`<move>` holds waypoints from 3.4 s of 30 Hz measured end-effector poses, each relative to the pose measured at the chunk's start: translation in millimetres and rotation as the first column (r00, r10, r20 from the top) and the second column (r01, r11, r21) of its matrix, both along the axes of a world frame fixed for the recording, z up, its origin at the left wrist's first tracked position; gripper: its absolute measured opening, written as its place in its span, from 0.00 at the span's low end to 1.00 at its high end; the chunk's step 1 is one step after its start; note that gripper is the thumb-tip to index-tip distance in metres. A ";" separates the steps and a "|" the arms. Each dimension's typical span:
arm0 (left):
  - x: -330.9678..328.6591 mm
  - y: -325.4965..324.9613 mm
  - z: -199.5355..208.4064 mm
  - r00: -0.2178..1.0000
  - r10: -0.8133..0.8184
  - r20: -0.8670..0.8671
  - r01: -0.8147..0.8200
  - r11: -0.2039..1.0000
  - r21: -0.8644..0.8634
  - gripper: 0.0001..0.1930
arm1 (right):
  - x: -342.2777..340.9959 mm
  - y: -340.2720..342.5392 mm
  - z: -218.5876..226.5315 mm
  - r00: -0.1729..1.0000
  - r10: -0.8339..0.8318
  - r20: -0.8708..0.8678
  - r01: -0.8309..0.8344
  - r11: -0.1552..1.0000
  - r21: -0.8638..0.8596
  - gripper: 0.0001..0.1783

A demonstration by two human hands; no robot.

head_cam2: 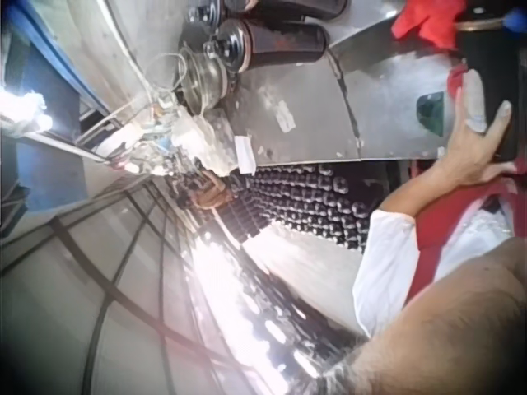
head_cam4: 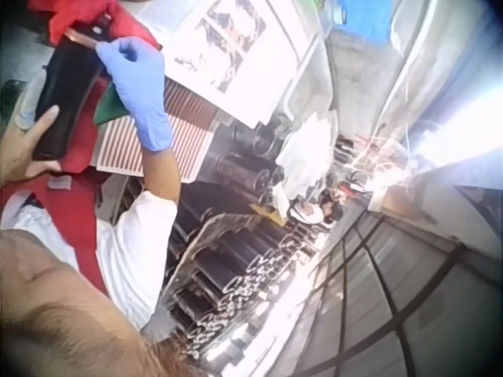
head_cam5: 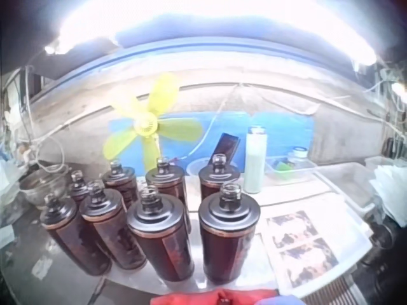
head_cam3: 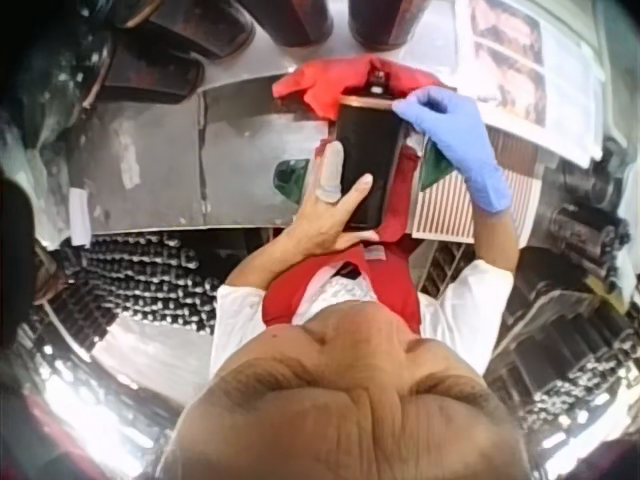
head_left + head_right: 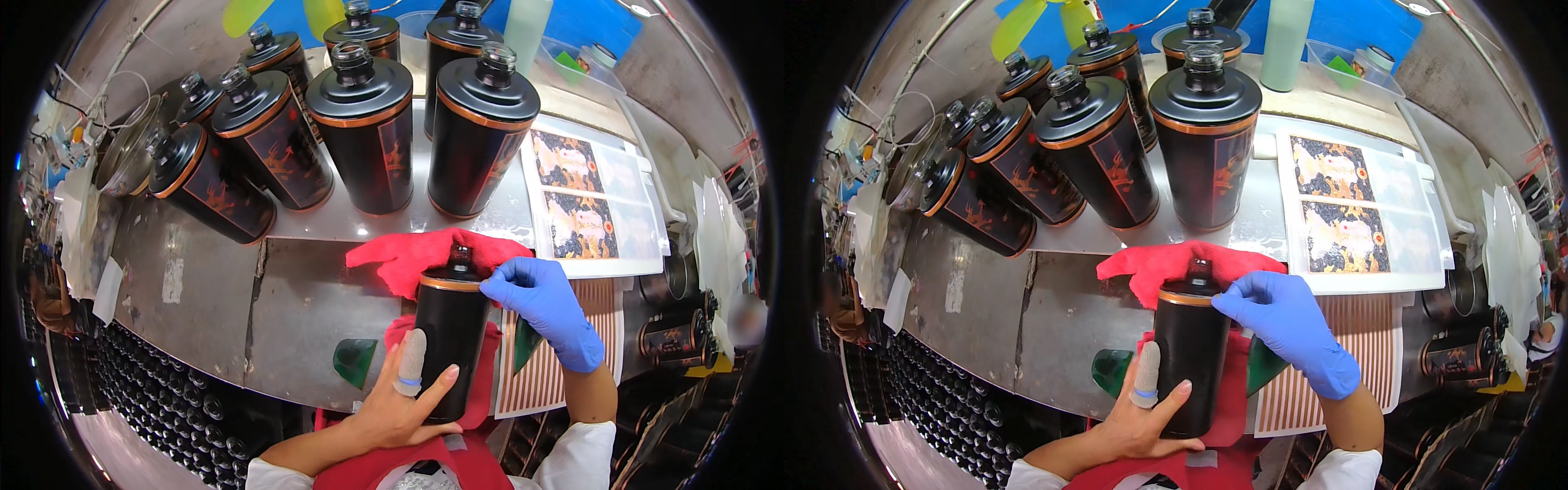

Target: The person applies printed labels and gold foil strips to black cylindrical containers. They smooth each label with a green tool, then place a gold strip around the top and bottom edges, pressing it into place.

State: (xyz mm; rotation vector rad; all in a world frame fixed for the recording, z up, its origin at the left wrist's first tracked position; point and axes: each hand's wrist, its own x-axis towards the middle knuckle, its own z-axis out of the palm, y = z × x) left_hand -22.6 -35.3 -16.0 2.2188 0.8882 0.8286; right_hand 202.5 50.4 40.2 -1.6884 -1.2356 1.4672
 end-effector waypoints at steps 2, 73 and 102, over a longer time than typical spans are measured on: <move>7.0 -13.9 10.2 0.988 0.055 -0.147 -0.039 0.993 0.108 0.37 | -0.3 0.5 0.7 1.000 0.003 0.007 -0.003 1.000 0.025 0.13; -14.7 -29.4 -52.1 0.998 0.019 0.052 -0.003 0.959 -0.284 0.55 | -21.0 -44.1 -52.4 0.878 -0.308 -0.366 0.454 0.777 0.436 0.18; 16.2 -19.4 3.0 0.894 0.098 -0.437 0.047 0.950 0.309 0.56 | -48.8 -39.4 -8.0 0.939 -0.332 0.086 0.194 0.722 0.664 0.17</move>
